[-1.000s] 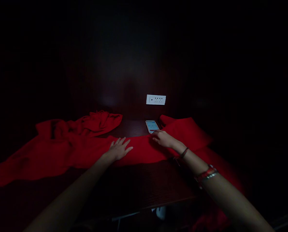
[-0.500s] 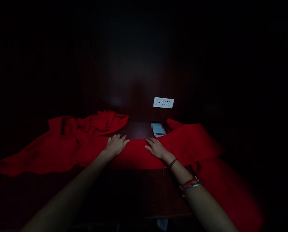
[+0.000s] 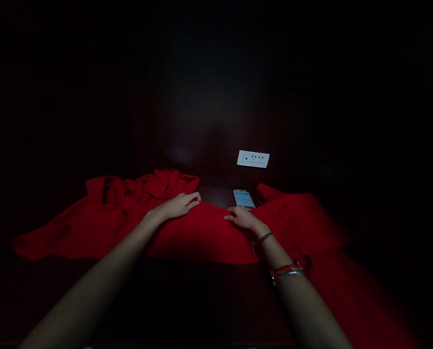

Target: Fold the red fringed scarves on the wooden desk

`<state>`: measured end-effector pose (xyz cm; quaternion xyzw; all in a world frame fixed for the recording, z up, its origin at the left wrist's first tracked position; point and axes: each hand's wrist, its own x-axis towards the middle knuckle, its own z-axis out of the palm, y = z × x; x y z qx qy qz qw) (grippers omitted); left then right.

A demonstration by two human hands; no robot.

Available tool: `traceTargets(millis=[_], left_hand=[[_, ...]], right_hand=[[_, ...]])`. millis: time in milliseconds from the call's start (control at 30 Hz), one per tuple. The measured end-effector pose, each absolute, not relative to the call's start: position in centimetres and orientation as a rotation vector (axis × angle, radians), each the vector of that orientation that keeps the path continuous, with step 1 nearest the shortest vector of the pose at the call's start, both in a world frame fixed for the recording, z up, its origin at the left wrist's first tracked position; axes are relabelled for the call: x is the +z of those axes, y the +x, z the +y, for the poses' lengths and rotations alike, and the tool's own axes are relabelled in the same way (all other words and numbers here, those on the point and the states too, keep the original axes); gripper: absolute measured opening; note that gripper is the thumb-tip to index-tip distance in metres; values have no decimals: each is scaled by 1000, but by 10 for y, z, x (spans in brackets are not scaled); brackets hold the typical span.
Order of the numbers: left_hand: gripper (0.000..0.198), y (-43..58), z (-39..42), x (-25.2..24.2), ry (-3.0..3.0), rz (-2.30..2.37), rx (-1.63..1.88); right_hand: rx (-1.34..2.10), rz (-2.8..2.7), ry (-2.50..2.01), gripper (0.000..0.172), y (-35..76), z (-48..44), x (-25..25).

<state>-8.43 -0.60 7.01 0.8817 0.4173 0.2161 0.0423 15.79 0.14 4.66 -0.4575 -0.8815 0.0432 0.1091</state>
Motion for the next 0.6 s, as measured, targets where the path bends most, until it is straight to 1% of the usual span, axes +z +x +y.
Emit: traceTargets(millis=[67,200,233,400,500,567,600], left_hand=[[27,-96,-8,68,2680,1302,633],[33,-124,-7,74,2503,1322,257],[33,-130,-8,79,2454,1309,215],[33,-159,-25,122,2443,1309,355],[29,-177,-35,138,2429,1349,226],[29,-190,-38,136,2352,1364,92],[30,-197,-39,133,2339,1415,103]], right_hand=[[69,-2503,-1306,21,167,0,51],[5,-2322,-1183,18,185,1,61],[8,-2295,-1157,17,188,2,64],[79,-2357,-1085,16,198,-3,81],[93,-2493,-1085,23,206,-8,98],[96,-2487,-1108,28,214,-9,108],[108,-2467,-1124,29,217,-8,113]])
